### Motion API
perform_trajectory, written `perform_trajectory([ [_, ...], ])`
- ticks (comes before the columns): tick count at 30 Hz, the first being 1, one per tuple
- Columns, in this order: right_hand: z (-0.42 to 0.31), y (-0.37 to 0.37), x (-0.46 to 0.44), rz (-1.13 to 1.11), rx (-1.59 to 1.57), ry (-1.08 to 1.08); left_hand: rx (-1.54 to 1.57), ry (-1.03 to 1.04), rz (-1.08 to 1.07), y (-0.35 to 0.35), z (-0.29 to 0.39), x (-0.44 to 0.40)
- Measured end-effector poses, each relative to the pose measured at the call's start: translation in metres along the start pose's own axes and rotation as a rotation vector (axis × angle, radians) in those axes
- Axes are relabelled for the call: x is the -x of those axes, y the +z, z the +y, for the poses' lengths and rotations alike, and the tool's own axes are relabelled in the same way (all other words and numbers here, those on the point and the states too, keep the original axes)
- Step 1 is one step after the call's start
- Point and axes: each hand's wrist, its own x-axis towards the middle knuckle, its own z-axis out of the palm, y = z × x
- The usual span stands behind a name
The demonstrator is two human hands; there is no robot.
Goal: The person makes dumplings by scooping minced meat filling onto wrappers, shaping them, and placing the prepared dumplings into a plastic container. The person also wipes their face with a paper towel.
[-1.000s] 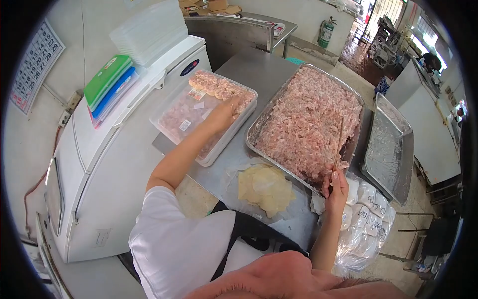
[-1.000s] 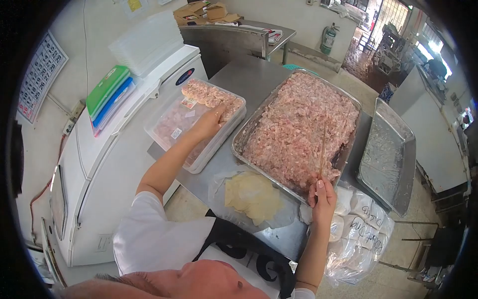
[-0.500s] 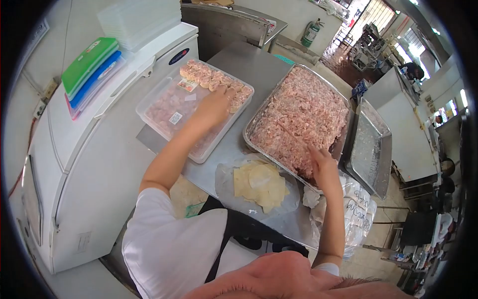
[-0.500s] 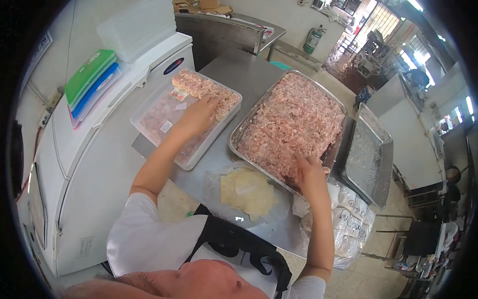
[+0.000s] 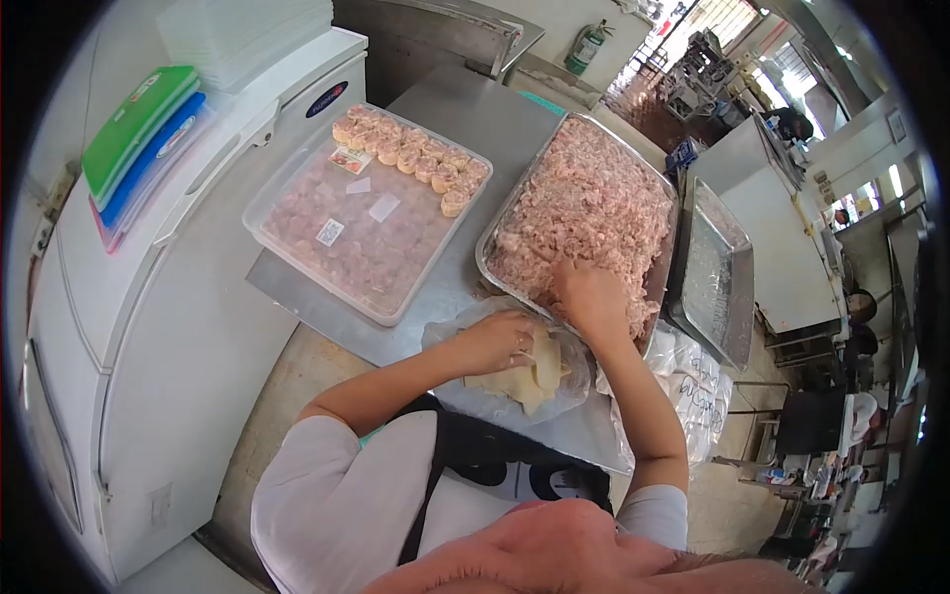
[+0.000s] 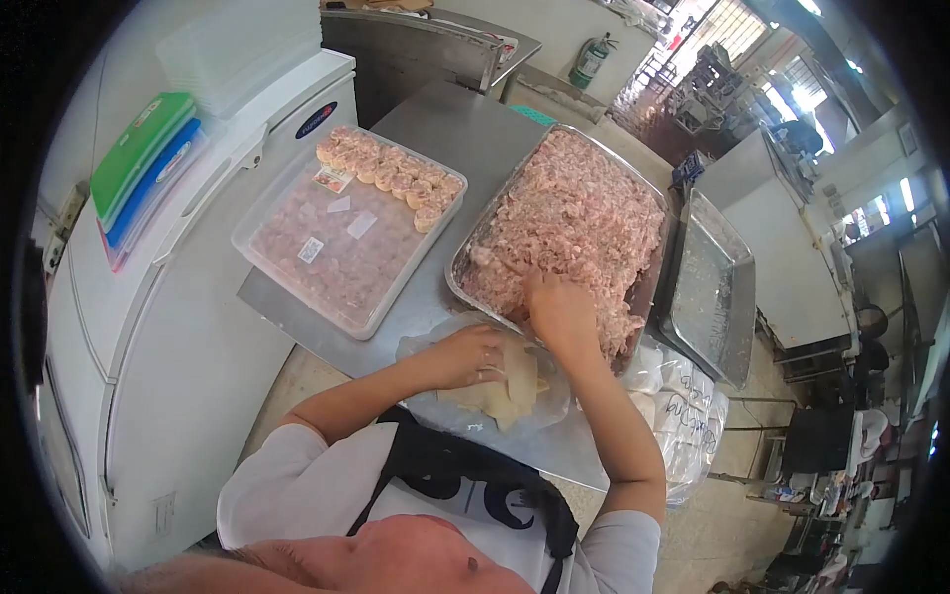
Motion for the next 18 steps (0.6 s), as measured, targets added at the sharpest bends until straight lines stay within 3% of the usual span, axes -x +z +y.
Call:
perform_trajectory([
  [5, -0.013, -0.002, 0.022, -0.112, -0.050, -0.014, 0.366, -0.138, 0.006, -0.011, -0.001, -0.003],
  [10, 0.002, -0.001, 0.045, -0.089, -0.191, 0.096, 0.215, -0.096, 0.133, -0.024, 0.006, -0.009],
  [12, 0.019, -0.006, 0.049, -0.107, -0.118, 0.019, 0.137, -0.115, 0.201, -0.032, 0.014, -0.010],
  [15, 0.021, -0.062, 0.033, -0.130, 0.047, 0.062, 0.280, -0.258, 0.242, -0.036, 0.026, -0.006],
  [16, 0.024, -0.055, 0.022, -0.130, 0.044, 0.059, 0.404, -0.397, 0.275, -0.035, 0.027, -0.005],
  [17, 0.025, -0.042, 0.007, 0.026, 0.068, -0.011, 0.527, -0.535, 0.307, -0.033, 0.029, -0.004],
  [18, 0.022, -0.031, 0.000, 0.183, 0.094, -0.080, 0.525, -0.537, 0.307, -0.029, 0.028, -0.003],
])
